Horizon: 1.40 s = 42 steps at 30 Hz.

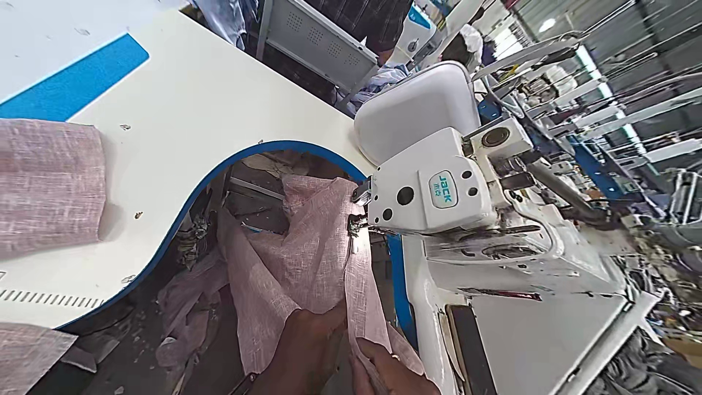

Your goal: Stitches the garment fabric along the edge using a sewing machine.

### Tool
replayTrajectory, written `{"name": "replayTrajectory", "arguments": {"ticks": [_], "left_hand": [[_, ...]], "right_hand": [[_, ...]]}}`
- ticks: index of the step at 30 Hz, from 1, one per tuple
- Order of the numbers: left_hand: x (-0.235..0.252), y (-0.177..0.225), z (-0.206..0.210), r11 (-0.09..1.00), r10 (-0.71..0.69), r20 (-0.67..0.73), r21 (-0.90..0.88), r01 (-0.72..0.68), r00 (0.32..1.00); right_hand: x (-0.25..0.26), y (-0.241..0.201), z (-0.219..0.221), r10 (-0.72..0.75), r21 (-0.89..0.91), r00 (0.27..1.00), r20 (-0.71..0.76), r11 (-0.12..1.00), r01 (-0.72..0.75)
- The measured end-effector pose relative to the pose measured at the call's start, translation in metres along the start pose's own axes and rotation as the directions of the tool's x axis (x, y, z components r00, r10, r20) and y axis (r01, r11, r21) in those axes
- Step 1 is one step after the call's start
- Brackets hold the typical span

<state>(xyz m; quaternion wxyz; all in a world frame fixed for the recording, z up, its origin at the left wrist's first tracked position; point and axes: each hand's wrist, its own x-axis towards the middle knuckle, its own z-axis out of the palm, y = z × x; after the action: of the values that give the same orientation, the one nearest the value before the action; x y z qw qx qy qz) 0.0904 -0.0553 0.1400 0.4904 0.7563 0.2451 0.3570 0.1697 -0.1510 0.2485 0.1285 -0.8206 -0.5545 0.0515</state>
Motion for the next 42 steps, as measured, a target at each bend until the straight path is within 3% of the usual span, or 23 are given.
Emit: {"name": "replayTrajectory", "arguments": {"ticks": [5,11,15,20,26,31,35,38,40,42], "left_hand": [[0.002,0.002,0.001,0.995,-0.031,-0.028,-0.092,0.028,0.999],[0.008,-0.003,0.007,0.998,0.01,-0.062,-0.069,-0.014,0.998],[0.014,-0.005,0.009,0.994,-0.021,-0.033,-0.111,0.018,0.999],[0.014,-0.006,0.012,0.996,-0.01,-0.092,-0.085,0.002,0.996],[0.016,-0.01,0.031,0.993,0.121,-0.356,0.053,-0.109,0.926],[0.041,-0.015,0.034,0.97,0.194,-0.41,0.214,-0.112,0.891],[0.055,-0.014,0.031,0.945,0.213,-0.367,0.311,-0.097,0.905],[0.054,-0.03,0.023,0.99,0.096,-0.362,0.129,-0.052,0.927],[0.06,-0.087,0.011,0.989,-0.115,-0.203,0.063,0.13,0.972],[0.067,-0.163,-0.001,0.938,-0.285,0.136,0.241,0.248,0.949]], "right_hand": [[0.0,0.001,0.005,-0.019,0.061,0.995,-0.099,0.998,0.025],[0.0,0.003,0.015,-0.08,-0.013,0.977,-0.196,0.997,0.079],[0.005,0.011,0.025,-0.162,-0.023,0.941,-0.297,0.987,0.162],[0.014,0.022,0.038,-0.192,-0.055,0.895,-0.402,0.981,0.185],[0.027,0.038,0.065,-0.183,-0.012,0.827,-0.531,0.978,0.209],[0.044,0.041,0.072,-0.128,0.034,0.822,-0.555,0.984,0.176],[0.054,0.041,0.073,-0.09,0.055,0.86,-0.503,0.989,0.136],[0.057,0.045,0.078,-0.088,0.038,0.866,-0.492,0.992,0.122],[0.053,0.035,0.073,-0.156,0.063,0.87,-0.468,0.976,0.209],[0.022,-0.001,0.058,-0.352,0.15,0.87,-0.344,0.895,0.421]]}}
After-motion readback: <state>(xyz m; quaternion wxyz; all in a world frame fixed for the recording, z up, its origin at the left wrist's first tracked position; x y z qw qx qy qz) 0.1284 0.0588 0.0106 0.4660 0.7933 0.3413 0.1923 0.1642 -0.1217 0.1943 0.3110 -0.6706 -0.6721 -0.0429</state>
